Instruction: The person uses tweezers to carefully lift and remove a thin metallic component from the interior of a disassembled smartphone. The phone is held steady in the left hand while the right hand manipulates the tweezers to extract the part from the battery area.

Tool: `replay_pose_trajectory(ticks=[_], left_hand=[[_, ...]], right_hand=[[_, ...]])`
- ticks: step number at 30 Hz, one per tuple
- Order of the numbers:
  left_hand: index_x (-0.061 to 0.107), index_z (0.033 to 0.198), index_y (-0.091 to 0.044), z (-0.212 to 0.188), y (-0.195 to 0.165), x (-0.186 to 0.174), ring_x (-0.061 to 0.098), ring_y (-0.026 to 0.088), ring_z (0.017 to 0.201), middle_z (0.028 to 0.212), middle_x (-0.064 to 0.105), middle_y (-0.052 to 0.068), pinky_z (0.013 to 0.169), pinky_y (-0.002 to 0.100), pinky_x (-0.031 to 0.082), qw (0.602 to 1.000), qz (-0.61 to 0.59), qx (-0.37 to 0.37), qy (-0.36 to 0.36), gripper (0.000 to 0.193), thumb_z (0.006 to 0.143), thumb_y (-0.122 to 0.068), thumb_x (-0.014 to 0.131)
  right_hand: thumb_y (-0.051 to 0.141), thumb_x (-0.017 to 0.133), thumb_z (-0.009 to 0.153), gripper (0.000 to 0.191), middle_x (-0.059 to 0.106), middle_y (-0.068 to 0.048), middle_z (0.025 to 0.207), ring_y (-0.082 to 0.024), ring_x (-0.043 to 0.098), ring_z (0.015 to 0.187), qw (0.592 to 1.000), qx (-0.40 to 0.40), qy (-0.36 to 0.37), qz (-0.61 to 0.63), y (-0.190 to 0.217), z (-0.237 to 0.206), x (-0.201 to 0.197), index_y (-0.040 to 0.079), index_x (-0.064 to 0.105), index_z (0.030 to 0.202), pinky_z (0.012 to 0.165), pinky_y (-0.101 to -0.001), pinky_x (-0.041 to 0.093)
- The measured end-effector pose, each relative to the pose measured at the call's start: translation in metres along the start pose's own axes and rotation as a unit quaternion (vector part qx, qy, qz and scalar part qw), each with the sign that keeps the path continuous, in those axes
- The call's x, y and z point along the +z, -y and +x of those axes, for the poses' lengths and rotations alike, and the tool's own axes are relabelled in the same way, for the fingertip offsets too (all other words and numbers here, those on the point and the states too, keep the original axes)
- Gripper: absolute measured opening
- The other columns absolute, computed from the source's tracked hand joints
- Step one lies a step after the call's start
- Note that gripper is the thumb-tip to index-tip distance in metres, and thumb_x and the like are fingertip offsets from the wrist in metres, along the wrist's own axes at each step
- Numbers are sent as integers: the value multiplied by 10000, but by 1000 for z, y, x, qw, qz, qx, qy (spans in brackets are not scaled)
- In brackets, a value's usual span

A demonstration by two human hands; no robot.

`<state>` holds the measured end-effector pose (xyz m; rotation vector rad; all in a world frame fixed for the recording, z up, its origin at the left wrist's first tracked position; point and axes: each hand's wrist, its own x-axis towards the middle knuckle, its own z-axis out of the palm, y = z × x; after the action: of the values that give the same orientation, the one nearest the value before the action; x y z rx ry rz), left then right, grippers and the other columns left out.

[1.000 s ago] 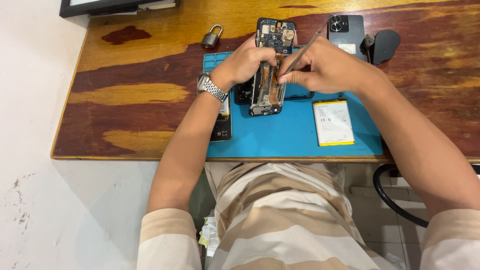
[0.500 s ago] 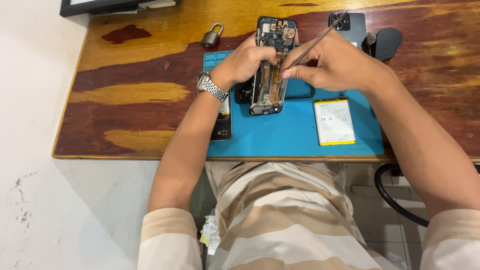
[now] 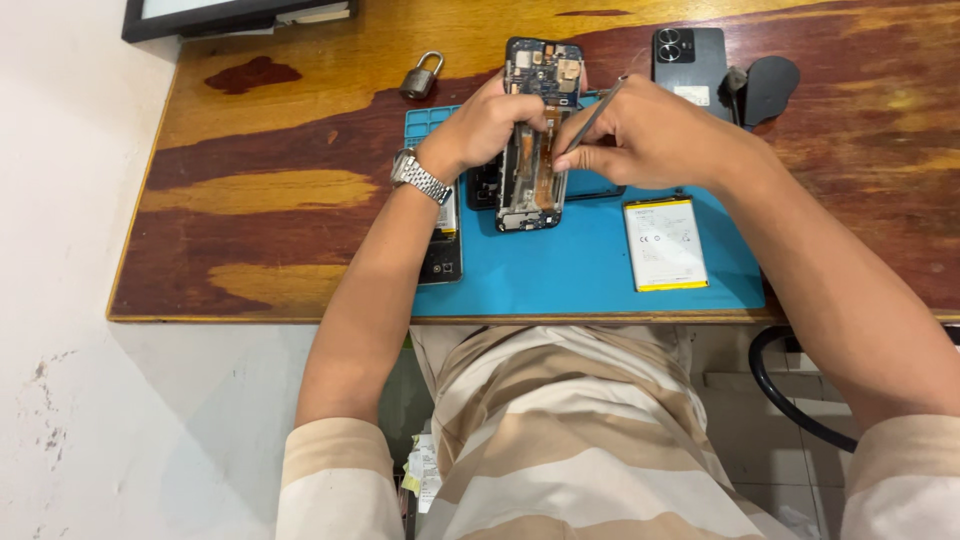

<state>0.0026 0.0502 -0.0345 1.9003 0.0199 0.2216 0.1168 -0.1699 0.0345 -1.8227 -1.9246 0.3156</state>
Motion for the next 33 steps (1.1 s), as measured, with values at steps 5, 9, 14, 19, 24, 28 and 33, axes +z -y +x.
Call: replay_pose_trajectory(ticks=[5,9,14,19,24,28,33], left_hand=[[606,1039,-12,0,0,1,650,122,871,922,672,38,844,296,544,999,-44,-5,5,177,905,-119,561],[618,1033,0,1,2,-2,643,131,871,925,676,54,846,300,538,999,-40,-3,8,181,910,-122,566],[612,1000,-4,4,9,-2,655,132,881,921,691,48,861,295,537,999,-37,-14,7,165,921,-143,571],[626,977,-16,4,7,-2,638,128,873,906,681,36,867,295,526,999,-31,-26,-3,159,908,-150,575],[641,1012,-26,3,4,-1,612,118,870,934,682,21,852,298,520,999,-47,-8,7,184,882,-137,574],[617,962,-18,4,6,-2,636,125,873,906,680,36,862,296,526,1000,-14,-19,-7,141,912,-145,581],[610,988,-25,5,9,-3,644,123,876,917,679,33,856,296,530,999,-38,-17,6,151,915,-150,565]], right_hand=[[154,758,924,123,747,-97,818,-192,663,663,991,-84,-59,80,-2,-1,0,64,789,1003,608,-325,517],[173,767,918,144,745,-110,803,-222,612,567,999,-6,-1,34,-4,1,1,71,800,1016,573,-348,495],[157,758,924,142,746,-99,805,-183,657,661,995,-48,-50,74,-7,1,0,53,794,1013,601,-330,516],[170,773,903,155,751,-85,786,-161,641,611,994,-10,-30,105,-3,0,4,69,804,1016,567,-327,511],[183,791,911,148,724,-79,707,-136,572,559,992,54,-59,103,-2,-3,-1,78,819,1011,521,-324,460],[165,778,910,142,688,-71,648,-118,556,533,992,32,-24,123,-1,-1,4,53,806,993,491,-309,433],[168,783,913,145,657,-28,639,-91,484,541,987,5,-53,152,-4,-3,3,46,798,989,481,-291,396]])
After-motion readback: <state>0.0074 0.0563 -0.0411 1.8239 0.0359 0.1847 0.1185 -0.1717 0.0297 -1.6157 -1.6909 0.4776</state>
